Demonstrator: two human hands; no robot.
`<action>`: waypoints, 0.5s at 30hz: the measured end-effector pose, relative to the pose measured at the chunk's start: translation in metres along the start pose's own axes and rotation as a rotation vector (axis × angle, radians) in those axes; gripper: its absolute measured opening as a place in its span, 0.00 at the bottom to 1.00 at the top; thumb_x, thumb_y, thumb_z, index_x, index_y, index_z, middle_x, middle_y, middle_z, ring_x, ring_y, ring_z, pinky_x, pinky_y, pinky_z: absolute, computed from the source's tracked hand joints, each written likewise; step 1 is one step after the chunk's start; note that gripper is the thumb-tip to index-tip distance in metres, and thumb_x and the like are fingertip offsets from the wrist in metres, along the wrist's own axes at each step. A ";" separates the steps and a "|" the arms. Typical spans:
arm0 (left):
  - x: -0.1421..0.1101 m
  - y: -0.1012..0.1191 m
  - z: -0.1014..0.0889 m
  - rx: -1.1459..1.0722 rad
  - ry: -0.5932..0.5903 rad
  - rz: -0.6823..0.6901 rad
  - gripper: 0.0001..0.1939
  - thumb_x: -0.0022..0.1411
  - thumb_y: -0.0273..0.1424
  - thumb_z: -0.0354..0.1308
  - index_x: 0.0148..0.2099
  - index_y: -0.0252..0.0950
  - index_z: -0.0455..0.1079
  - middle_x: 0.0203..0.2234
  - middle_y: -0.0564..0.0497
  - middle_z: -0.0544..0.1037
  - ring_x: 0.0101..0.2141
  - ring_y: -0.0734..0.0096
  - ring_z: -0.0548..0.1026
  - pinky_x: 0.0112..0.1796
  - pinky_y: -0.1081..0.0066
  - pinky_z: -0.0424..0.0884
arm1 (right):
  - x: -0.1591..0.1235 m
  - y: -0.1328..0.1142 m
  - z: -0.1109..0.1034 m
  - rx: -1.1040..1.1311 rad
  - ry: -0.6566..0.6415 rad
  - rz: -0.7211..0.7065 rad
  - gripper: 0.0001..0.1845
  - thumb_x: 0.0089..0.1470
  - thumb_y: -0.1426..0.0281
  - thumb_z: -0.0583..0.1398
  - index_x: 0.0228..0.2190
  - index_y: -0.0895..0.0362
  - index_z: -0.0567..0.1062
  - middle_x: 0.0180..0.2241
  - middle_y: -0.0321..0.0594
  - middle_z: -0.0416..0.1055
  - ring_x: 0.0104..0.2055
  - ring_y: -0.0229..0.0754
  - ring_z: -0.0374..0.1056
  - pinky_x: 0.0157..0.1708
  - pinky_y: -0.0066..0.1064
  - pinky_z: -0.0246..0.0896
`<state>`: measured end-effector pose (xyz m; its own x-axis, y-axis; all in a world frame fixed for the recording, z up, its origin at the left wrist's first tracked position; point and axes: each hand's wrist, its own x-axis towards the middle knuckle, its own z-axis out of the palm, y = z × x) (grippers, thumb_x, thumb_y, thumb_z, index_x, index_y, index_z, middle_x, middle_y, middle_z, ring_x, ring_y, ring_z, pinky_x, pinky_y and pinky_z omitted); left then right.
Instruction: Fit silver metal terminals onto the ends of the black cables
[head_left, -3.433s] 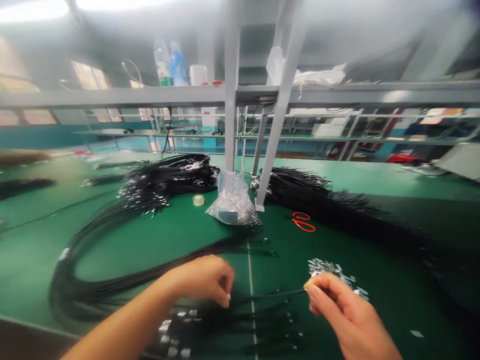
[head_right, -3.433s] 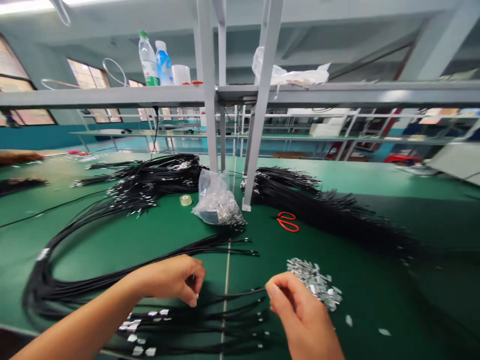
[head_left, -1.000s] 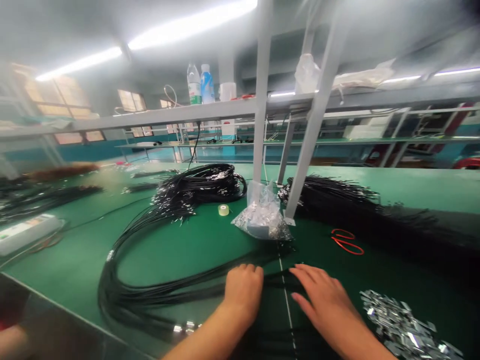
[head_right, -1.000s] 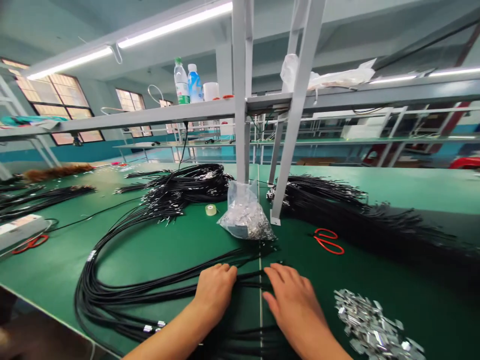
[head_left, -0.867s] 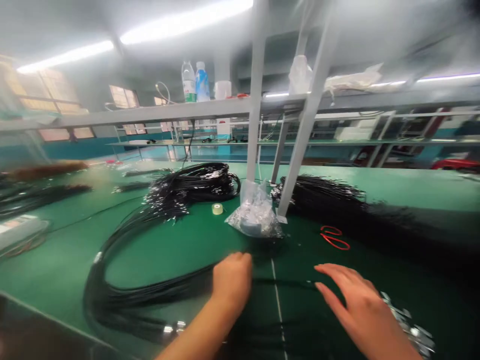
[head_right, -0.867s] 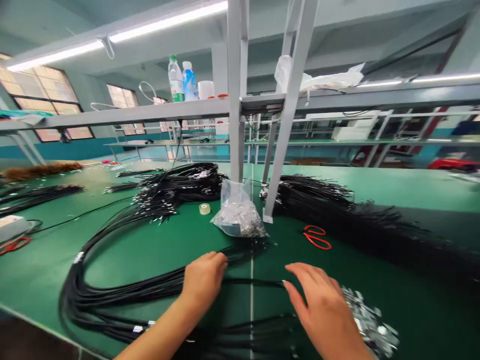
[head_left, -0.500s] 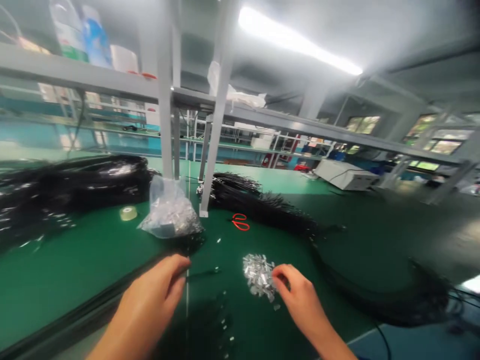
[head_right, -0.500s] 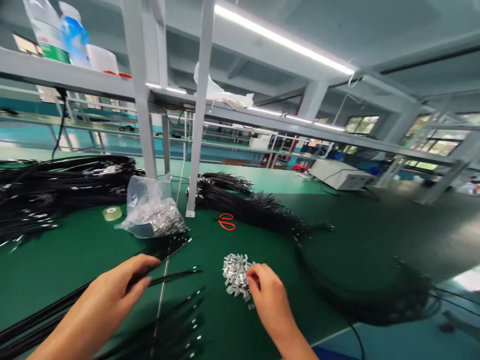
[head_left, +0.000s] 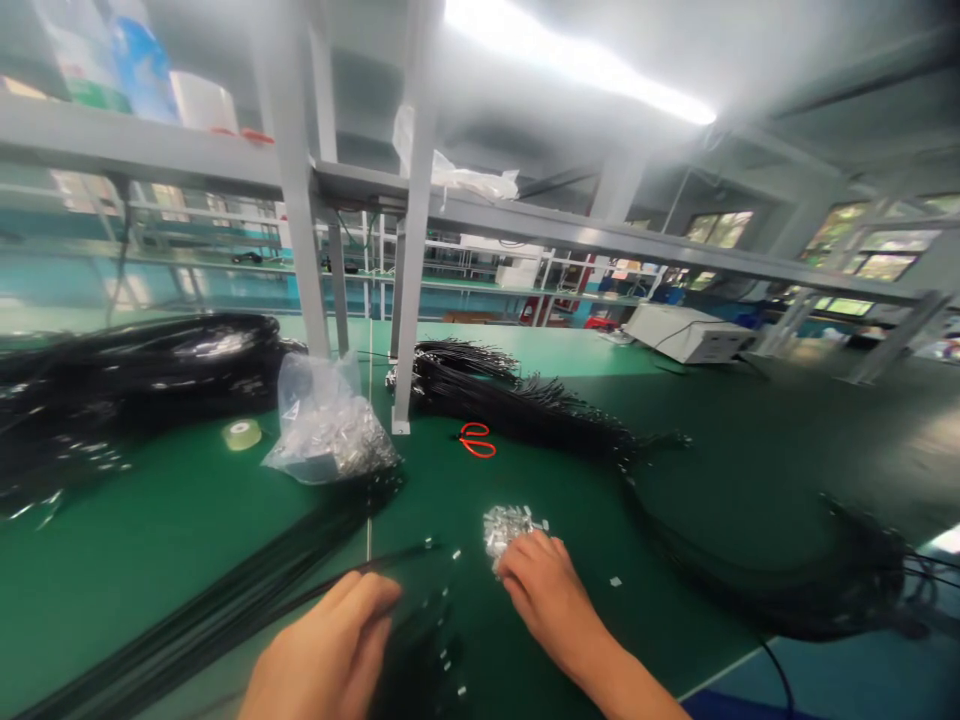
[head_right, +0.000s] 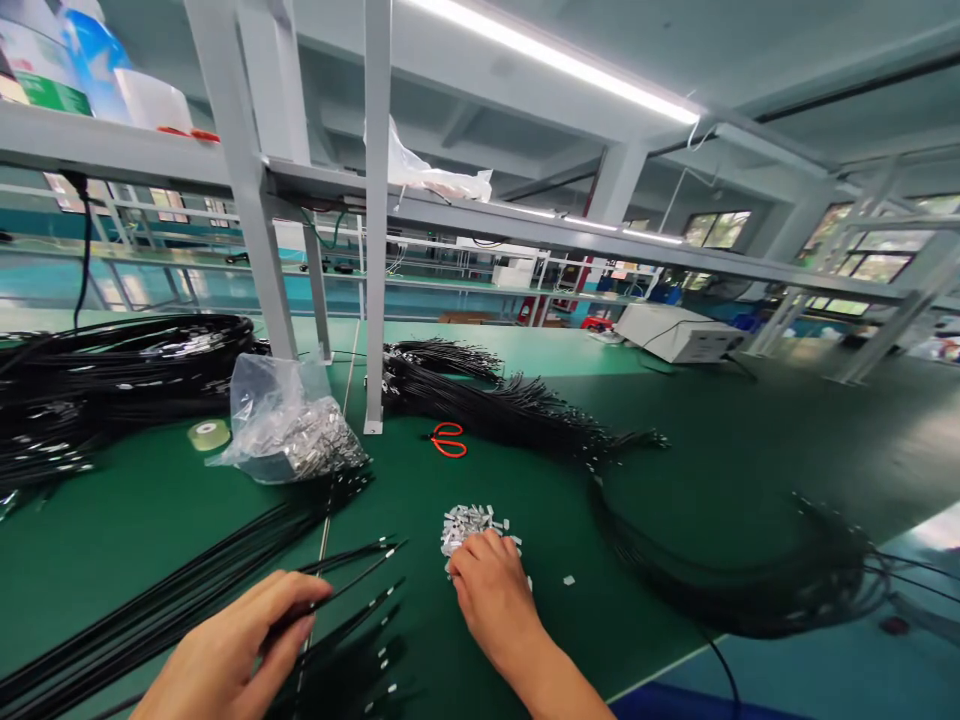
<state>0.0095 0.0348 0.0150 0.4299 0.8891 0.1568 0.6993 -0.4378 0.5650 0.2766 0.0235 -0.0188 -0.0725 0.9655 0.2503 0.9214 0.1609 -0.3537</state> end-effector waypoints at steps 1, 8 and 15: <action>0.003 0.003 0.002 -0.001 0.002 0.000 0.13 0.64 0.28 0.44 0.43 0.44 0.69 0.38 0.55 0.77 0.35 0.73 0.77 0.37 0.78 0.71 | 0.000 -0.001 -0.001 0.017 0.016 0.006 0.10 0.51 0.79 0.55 0.26 0.55 0.73 0.31 0.39 0.72 0.37 0.46 0.63 0.39 0.39 0.54; 0.026 0.029 0.010 -0.074 0.060 0.086 0.19 0.58 0.24 0.50 0.51 0.44 0.67 0.43 0.53 0.78 0.40 0.70 0.77 0.38 0.77 0.70 | -0.001 -0.035 -0.019 0.467 0.080 0.171 0.09 0.57 0.70 0.54 0.34 0.56 0.75 0.35 0.40 0.73 0.38 0.43 0.68 0.39 0.33 0.61; 0.020 0.036 0.018 -0.153 0.073 0.226 0.17 0.62 0.24 0.47 0.47 0.46 0.69 0.33 0.54 0.77 0.32 0.71 0.76 0.31 0.78 0.70 | -0.012 -0.057 -0.007 1.404 0.085 0.467 0.12 0.42 0.64 0.67 0.30 0.57 0.77 0.23 0.35 0.69 0.25 0.37 0.63 0.25 0.26 0.59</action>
<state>0.0534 0.0344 0.0241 0.5191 0.7810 0.3471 0.4939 -0.6056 0.6240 0.2279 0.0014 0.0041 0.1874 0.9777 -0.0951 -0.2626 -0.0435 -0.9639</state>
